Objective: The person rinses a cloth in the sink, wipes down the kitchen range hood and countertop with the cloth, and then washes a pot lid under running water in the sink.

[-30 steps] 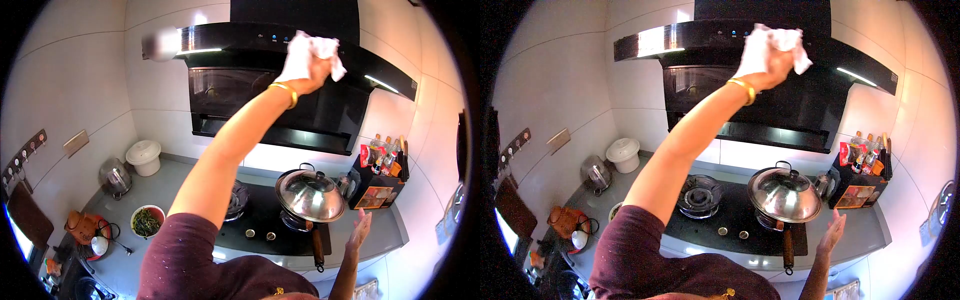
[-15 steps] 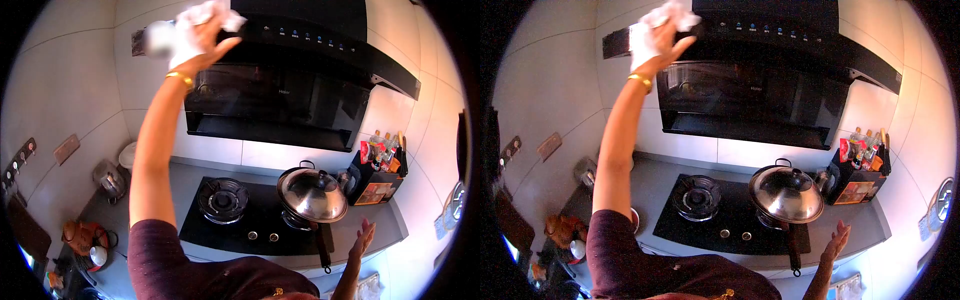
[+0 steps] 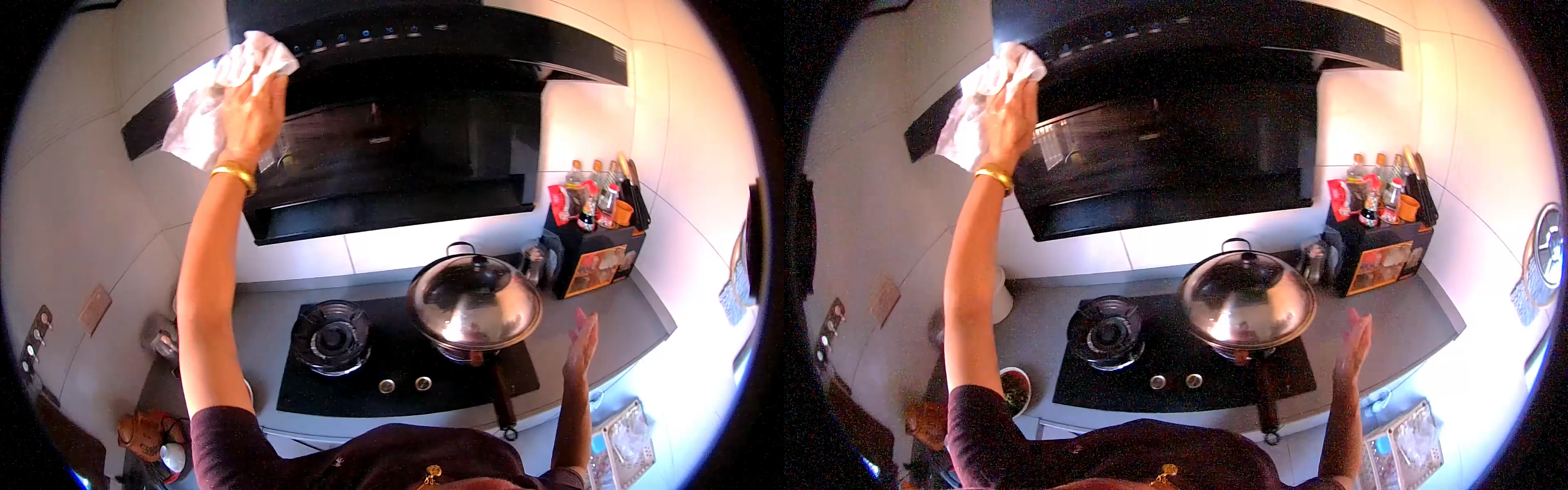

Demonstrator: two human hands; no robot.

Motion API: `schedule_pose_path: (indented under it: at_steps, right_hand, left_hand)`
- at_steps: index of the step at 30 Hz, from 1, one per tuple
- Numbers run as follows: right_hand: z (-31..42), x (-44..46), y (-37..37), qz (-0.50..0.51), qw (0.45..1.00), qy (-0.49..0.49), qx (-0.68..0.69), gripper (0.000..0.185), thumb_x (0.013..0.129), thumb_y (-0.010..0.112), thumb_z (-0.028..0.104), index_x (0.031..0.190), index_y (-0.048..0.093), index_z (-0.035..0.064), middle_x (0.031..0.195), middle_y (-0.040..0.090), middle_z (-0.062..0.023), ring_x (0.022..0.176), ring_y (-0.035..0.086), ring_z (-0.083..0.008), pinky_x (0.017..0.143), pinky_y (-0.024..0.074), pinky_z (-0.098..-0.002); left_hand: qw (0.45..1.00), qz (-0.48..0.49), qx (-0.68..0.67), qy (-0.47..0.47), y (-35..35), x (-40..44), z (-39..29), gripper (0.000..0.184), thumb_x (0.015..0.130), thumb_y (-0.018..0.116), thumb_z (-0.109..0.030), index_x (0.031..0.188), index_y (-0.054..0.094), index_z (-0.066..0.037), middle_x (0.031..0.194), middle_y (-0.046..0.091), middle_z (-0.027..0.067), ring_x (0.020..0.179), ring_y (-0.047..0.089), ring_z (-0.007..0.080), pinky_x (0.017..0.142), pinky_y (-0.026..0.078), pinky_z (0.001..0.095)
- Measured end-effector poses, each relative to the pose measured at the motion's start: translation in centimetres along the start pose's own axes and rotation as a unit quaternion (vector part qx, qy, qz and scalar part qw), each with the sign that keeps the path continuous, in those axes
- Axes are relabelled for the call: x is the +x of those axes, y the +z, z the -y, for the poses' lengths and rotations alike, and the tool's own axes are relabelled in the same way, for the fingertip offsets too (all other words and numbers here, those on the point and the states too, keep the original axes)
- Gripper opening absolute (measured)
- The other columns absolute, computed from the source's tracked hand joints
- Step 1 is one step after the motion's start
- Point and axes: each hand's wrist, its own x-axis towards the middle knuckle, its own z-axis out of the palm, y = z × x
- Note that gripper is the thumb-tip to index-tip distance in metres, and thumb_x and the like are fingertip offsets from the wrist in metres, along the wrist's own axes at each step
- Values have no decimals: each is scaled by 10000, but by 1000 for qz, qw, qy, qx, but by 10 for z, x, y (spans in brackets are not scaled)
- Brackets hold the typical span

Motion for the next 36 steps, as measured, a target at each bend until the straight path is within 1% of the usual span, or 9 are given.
schedule_pose_path:
  at_steps: [8, 10, 20, 23, 26, 28, 32, 34, 36]
  right_hand:
    - [9, 59, -91, -27, 999, -26, 15, 617, 936, 360, 456, 1360, 268, 18, 1267, 489, -133, 1165, 446, -222, 931, 349, -363]
    - [19, 67, -122, -50, 999, -13, 3, 632, 942, 321, 461, 1367, 238, 0, 1268, 489, -130, 1189, 433, -241, 959, 336, -399]
    - [-4, 91, -223, -91, 995, 34, 13, 590, 916, 350, 515, 1316, 351, 81, 1291, 473, -103, 1212, 401, -238, 993, 264, -420]
    - [-13, 94, -232, -73, 997, 34, 12, 603, 914, 365, 509, 1341, 313, 86, 1296, 468, -105, 1207, 405, -240, 987, 276, -418]
    - [-12, 100, -223, -47, 998, 29, 12, 613, 920, 354, 498, 1353, 287, 69, 1297, 466, -112, 1203, 413, -244, 978, 299, -410]
    - [38, 106, -181, -42, 995, 81, 26, 606, 932, 321, 483, 1339, 302, 33, 1297, 464, -125, 1208, 414, -244, 975, 313, -396]
    - [111, 121, -107, 126, 967, 83, 205, 656, 919, 309, 516, 1376, 219, 55, 1270, 479, -159, 1169, 451, -323, 940, 387, -441]
    - [99, 148, -70, 278, 904, 92, 311, 707, 888, 317, 576, 1397, 180, 105, 1302, 440, -173, 1140, 467, -371, 907, 416, -518]
    - [130, 146, -28, 431, 805, 157, 378, 723, 862, 333, 609, 1396, 180, 146, 1323, 405, -173, 1141, 461, -390, 883, 422, -576]
  left_hand:
    - [998, -18, -65, 3, 37, 114, -241, 273, 820, 514, -241, 1065, 578, -140, 1129, 530, 138, 1039, 477, 338, 915, 360, 423]
    - [986, -11, -163, -31, 38, 133, -292, 455, 779, 594, -255, 1171, 519, -35, 1293, 425, 226, 1219, 369, 380, 1029, 261, 461]
    - [969, -60, -234, 47, 130, 207, -452, 521, 850, 500, -324, 1240, 435, 16, 1355, 351, 218, 1270, 299, 363, 1049, 198, 465]
    - [963, -93, -198, 156, 134, 208, -450, 453, 837, 504, -247, 1199, 466, 22, 1316, 395, 228, 1218, 363, 384, 1031, 250, 451]
    - [945, -65, -180, 265, 134, 205, -446, 266, 785, 524, -178, 1046, 577, -168, 1105, 534, 108, 1023, 482, 322, 914, 359, 419]
    - [944, -4, -219, 248, 122, 180, -461, 216, 793, 523, -119, 1002, 566, -151, 1094, 560, 103, 885, 573, 274, 730, 487, 379]
    - [776, 103, -617, -81, 57, 131, -508, 115, 839, 511, -118, 921, 559, -53, 701, 610, 151, 526, 568, 305, 527, 458, 393]
    - [669, 183, -694, -194, 49, 101, -528, 111, 875, 510, -122, 879, 522, -12, 586, 524, 62, 514, 488, 111, 467, 391, 294]
    - [497, 238, -783, -288, 51, 72, -547, 133, 885, 518, -135, 873, 513, -2, 611, 502, 21, 556, 448, 59, 477, 379, 249]
